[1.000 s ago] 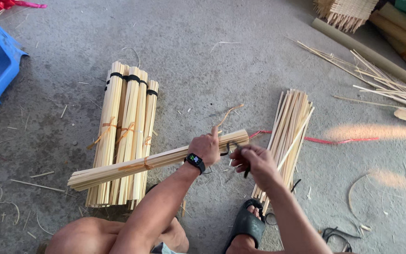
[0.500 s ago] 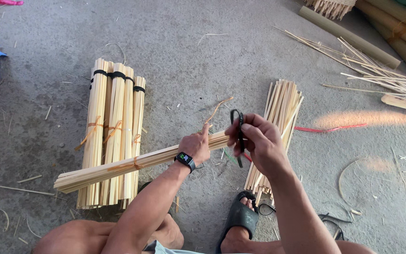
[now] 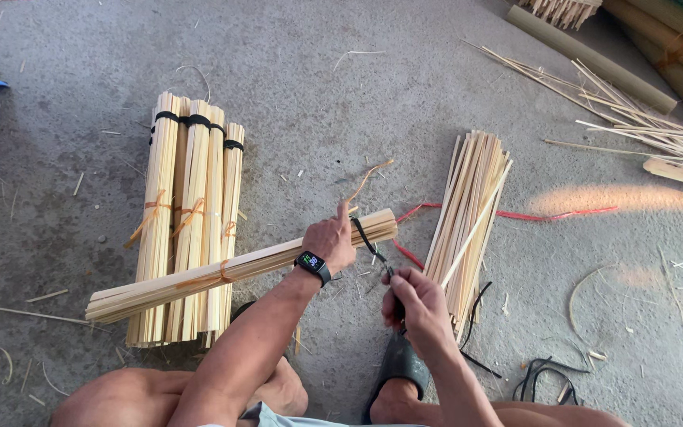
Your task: The person sits on the floor and gathers loose bamboo sticks into bundles, taps the ends together to align them, wraps rubber bands around each bundle, and stacks the finished bundles with others on the floor.
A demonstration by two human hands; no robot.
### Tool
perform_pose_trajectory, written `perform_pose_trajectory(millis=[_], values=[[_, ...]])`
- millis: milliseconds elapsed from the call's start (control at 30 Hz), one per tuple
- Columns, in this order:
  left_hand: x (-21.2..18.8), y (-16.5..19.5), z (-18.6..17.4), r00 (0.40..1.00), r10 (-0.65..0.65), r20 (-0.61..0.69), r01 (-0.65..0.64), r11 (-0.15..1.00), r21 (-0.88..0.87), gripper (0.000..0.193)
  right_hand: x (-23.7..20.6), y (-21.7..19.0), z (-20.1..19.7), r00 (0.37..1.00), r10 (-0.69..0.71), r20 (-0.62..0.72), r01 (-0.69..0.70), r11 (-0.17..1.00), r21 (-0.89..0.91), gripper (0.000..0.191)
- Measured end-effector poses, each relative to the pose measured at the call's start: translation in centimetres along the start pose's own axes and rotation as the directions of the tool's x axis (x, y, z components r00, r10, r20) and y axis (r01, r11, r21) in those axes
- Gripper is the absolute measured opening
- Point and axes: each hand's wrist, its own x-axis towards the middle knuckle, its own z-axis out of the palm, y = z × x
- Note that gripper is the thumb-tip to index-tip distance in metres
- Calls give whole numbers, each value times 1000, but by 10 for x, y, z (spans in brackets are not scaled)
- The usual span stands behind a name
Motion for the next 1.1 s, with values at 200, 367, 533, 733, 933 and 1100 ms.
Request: perform_pose_trajectory(millis=[200,367,533,733,933,1100], values=[[-8,7,-18,998,44,-50,-43,999,5,105,-23,23,-15,996,-89,20,90,995,-43,20],[-11,6,-25,1000,17,3,-17,1000,1,102,-39,34,-26,994,-110,13,110,993,-44,21],[-13,4,-25,999,51,-11,-51,999,20,92,-50,41,-34,986,-167,32,167,985,-29,20],[-11,0,-18,994,96,-55,-94,995,35,80,-53,58,-50,985,-172,24,173,983,-66,19],[-11,-3,-22,988,93,-123,-94,996,1,67,-56,80,-69,977,-163,134,187,964,-189,12],[-16,-4,-62,999,25,46,-22,998,-53,68,-43,113,-71,997,17,-72,-54,825,-562,34]])
